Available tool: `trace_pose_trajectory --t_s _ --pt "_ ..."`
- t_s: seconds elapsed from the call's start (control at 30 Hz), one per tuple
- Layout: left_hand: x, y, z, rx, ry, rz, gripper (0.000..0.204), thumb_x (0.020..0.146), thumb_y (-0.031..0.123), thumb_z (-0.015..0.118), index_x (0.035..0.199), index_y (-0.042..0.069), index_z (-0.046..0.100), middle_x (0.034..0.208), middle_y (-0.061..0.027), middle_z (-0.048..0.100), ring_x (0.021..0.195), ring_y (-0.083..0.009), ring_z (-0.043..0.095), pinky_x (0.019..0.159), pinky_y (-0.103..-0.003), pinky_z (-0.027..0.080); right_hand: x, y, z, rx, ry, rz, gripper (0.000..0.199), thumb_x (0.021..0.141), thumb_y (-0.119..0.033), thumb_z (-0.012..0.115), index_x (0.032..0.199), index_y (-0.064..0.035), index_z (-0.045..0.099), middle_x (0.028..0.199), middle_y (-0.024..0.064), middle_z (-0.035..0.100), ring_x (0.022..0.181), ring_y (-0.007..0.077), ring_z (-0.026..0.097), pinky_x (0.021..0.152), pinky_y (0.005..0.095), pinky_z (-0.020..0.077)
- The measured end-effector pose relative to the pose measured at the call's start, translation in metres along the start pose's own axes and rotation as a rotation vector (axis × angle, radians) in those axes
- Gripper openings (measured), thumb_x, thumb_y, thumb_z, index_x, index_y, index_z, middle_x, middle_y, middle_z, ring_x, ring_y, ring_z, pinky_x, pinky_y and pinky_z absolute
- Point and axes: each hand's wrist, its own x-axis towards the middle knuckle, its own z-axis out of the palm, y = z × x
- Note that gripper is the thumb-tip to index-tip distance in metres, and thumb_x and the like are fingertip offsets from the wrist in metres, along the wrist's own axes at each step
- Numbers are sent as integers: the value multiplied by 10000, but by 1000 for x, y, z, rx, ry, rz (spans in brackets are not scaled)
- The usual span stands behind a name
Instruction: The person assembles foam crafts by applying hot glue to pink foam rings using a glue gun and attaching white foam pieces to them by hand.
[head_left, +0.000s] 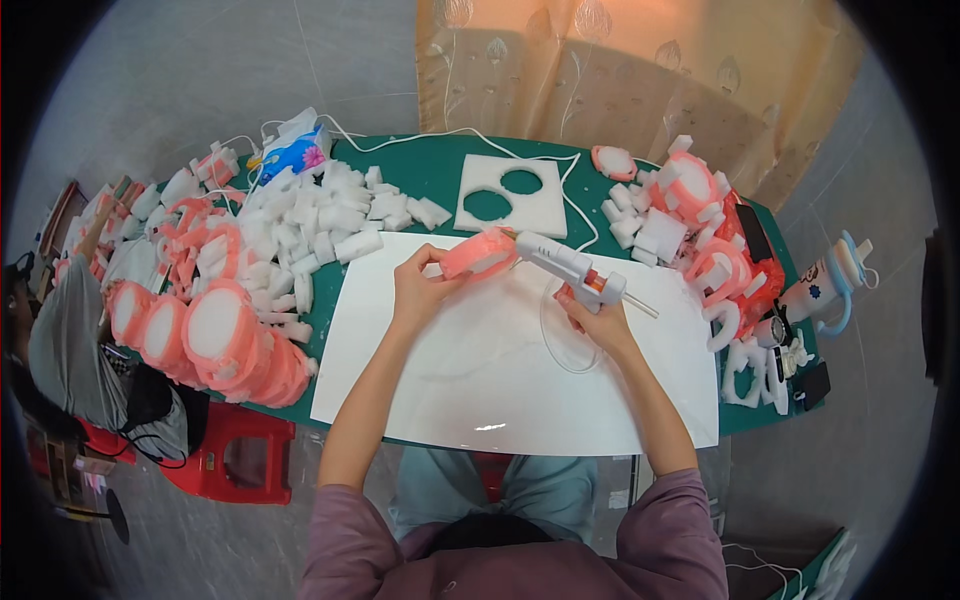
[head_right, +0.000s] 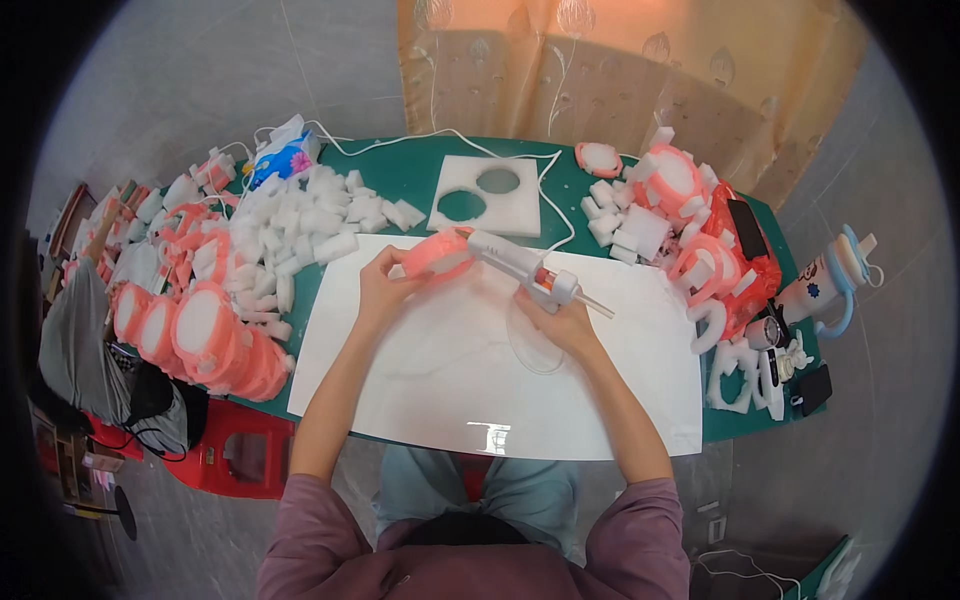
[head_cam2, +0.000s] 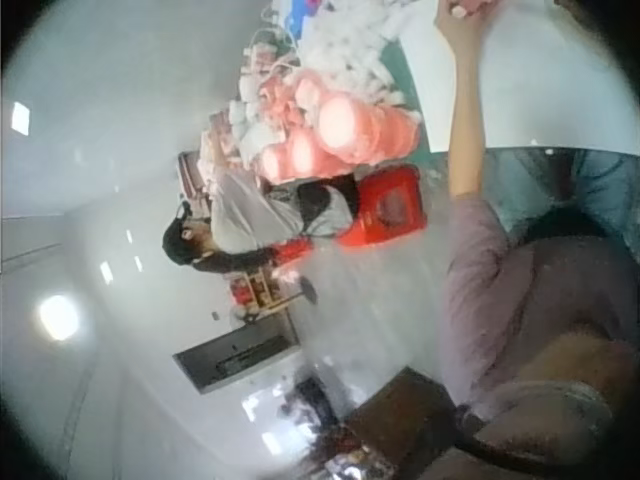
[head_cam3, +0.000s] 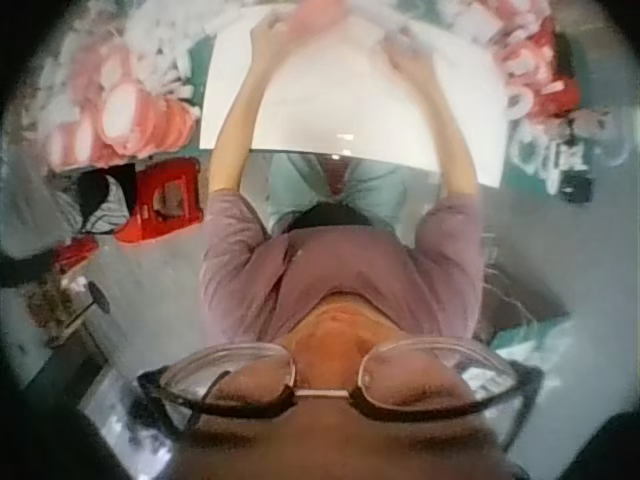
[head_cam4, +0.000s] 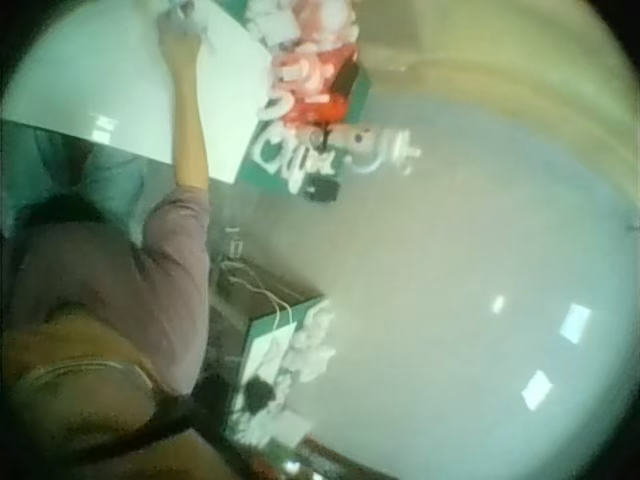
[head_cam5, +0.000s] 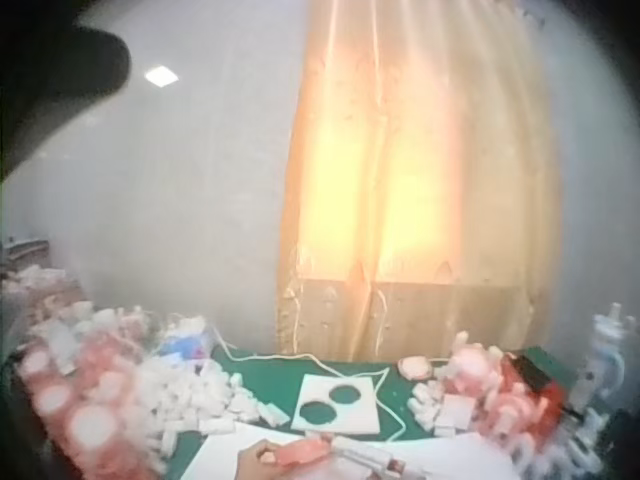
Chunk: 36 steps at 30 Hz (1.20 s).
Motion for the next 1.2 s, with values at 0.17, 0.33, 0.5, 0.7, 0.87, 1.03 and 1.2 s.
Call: trace_pose_trajectory --t_s 0.17,0.33,0.5,0.7,0.87,1.03,1.2 --pt "0 2 1 9 13 18 195 654 14 700 770 -26 548 801 -61 583 801 -116 537 747 -295 524 2 3 -1 -14 10 44 297 728 -285 654 904 -55 586 669 6 551 559 84 505 515 242 401" --pt "-1 2 0 12 27 7 195 656 14 699 769 -29 547 800 -62 581 800 -116 535 746 -295 524 3 7 1 -92 26 30 353 715 -314 653 942 -53 584 717 41 560 656 127 536 598 278 427" --pt "-1 4 -1 22 35 -4 193 656 11 698 771 -28 548 803 -62 580 802 -118 535 752 -297 522 4 16 0 -112 39 11 411 705 -332 657 998 -54 576 870 105 569 821 194 551 720 320 435" --pt "1 -3 -3 7 60 13 205 651 19 702 782 -28 552 814 -67 580 819 -122 536 762 -301 519 5 16 2 -182 61 26 480 703 -342 663 1077 -61 555 1037 177 506 970 275 515 805 356 416" --pt "1 0 -3 9 86 14 201 657 -2 687 794 -11 540 832 -61 580 808 -117 555 740 -270 491 5 14 1 -177 62 39 485 696 -354 668 1082 -78 564 992 182 502 937 295 524 795 362 428" --pt "2 0 -3 60 135 60 204 657 -5 682 811 -12 548 849 -72 583 835 -131 556 752 -277 492 4 0 -9 -257 -18 97 434 716 -302 648 1086 -89 571 930 141 537 844 218 541 723 345 448" --pt "4 0 -19 531 244 512 200 655 -5 682 806 -12 551 881 -80 582 833 -138 560 756 -278 495 2 -17 -18 -102 -152 -20 385 750 -194 612 1113 -83 557 775 55 577 653 90 529 509 256 442"
